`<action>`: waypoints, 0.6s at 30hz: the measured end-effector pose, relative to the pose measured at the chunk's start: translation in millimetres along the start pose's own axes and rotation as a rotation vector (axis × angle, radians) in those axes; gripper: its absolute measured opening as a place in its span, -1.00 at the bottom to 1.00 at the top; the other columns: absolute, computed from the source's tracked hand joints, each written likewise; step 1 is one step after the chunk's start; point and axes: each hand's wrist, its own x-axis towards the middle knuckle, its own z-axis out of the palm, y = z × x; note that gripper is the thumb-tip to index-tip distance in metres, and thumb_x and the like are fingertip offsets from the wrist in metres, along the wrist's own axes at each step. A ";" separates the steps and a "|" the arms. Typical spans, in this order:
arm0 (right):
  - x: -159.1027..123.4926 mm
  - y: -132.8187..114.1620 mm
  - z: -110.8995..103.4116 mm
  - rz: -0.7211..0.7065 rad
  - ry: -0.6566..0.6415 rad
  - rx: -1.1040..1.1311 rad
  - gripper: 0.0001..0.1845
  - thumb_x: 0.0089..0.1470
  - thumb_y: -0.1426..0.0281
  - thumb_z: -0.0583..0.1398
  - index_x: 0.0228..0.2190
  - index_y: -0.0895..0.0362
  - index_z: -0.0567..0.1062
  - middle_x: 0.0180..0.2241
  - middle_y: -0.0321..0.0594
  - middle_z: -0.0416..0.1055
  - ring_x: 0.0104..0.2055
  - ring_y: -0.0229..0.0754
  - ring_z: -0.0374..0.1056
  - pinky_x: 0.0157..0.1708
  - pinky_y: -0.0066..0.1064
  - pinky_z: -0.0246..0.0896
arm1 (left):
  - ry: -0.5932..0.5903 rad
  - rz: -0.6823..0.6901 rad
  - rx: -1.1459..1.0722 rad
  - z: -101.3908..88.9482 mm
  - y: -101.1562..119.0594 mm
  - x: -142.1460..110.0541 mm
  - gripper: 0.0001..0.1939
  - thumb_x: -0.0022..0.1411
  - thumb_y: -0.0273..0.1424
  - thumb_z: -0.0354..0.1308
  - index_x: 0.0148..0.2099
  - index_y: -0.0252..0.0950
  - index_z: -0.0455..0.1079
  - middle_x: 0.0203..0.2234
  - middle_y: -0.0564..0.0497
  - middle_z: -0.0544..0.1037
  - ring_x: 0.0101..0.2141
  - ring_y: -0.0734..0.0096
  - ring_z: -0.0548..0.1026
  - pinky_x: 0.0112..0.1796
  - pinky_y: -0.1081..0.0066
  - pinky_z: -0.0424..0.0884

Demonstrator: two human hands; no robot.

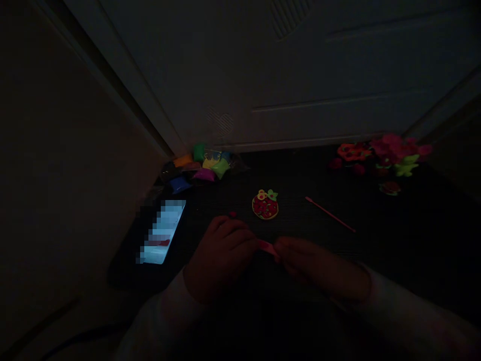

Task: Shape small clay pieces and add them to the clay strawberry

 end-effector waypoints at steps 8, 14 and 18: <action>-6.4 -4.7 2.8 -0.073 0.097 -0.333 -0.70 0.10 0.22 -0.09 -0.52 0.12 0.24 -0.61 -0.42 0.10 -0.59 -0.40 0.03 -0.59 -0.53 -0.06 | 0.054 -0.119 -0.167 -4.2 3.1 -0.6 -0.91 0.11 -0.51 0.04 -0.31 -0.33 0.36 -0.42 0.03 0.49 -0.31 0.47 0.38 -0.25 0.41 0.30; -18.4 14.0 -26.6 -0.216 0.542 -1.155 -0.71 0.11 0.28 -0.09 -0.44 0.11 0.35 -0.48 -0.24 0.35 -0.47 -0.23 0.26 -0.43 -0.37 0.06 | 0.047 -0.129 -0.052 8.9 5.1 -11.7 -0.90 0.11 -0.50 0.04 -0.32 -0.30 0.37 -0.43 0.05 0.49 -0.33 0.43 0.37 -0.28 0.36 0.31; -23.9 34.9 -47.5 -0.325 0.672 -1.450 -0.70 0.12 0.34 -0.08 -0.37 0.15 0.41 -0.44 -0.18 0.36 -0.40 -0.19 0.27 -0.37 -0.34 0.07 | 0.014 -0.098 0.104 30.6 14.1 -19.7 -0.87 0.13 -0.51 0.00 -0.33 -0.31 0.38 -0.39 0.03 0.49 -0.31 0.35 0.36 -0.27 0.27 0.28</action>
